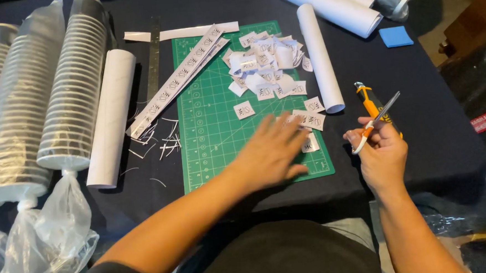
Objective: Cutting individual labels from a printed paper strip using scissors on a green cutting mat.
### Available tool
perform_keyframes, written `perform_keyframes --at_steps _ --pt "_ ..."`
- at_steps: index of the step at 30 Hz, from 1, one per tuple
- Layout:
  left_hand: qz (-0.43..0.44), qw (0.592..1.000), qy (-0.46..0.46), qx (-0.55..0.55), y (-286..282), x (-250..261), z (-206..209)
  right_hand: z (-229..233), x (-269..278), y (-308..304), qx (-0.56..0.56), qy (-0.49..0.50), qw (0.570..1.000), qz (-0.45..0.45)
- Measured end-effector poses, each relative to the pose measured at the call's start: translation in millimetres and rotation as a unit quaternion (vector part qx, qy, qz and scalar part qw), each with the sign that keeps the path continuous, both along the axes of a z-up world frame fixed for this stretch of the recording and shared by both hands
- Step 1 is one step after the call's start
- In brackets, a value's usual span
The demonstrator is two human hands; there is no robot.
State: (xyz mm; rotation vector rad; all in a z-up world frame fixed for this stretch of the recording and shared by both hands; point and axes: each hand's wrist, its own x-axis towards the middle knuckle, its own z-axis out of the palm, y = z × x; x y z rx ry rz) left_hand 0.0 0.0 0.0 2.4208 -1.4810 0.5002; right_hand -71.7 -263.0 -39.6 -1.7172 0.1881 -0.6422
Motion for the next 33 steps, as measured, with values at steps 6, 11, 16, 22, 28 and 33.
perform_keyframes --at_steps 6,11,16,22,28,33 --pt "0.112 0.993 -0.034 0.022 -68.4 57.7 1.9 2.7 -1.5 1.9 0.006 0.002 1.0 -0.009" --pt "0.196 0.979 -0.018 0.054 -65.5 118.3 13.0 2.8 1.5 1.4 0.024 0.007 1.0 -0.009" --pt "0.209 0.977 -0.001 0.031 -41.3 130.3 13.1 6.3 -1.8 3.0 0.033 0.013 0.999 -0.008" --pt "0.306 0.943 0.134 -0.004 18.3 81.9 13.3 11.9 -3.9 6.1 0.038 0.028 0.999 -0.01" --pt "0.388 0.866 0.291 0.124 1.5 78.1 38.2 26.2 -7.0 17.2 0.025 0.09 0.996 -0.005" --pt "0.353 0.889 0.293 0.006 -45.4 109.5 23.9 25.3 -8.2 14.3 0.0 0.083 0.996 -0.006"
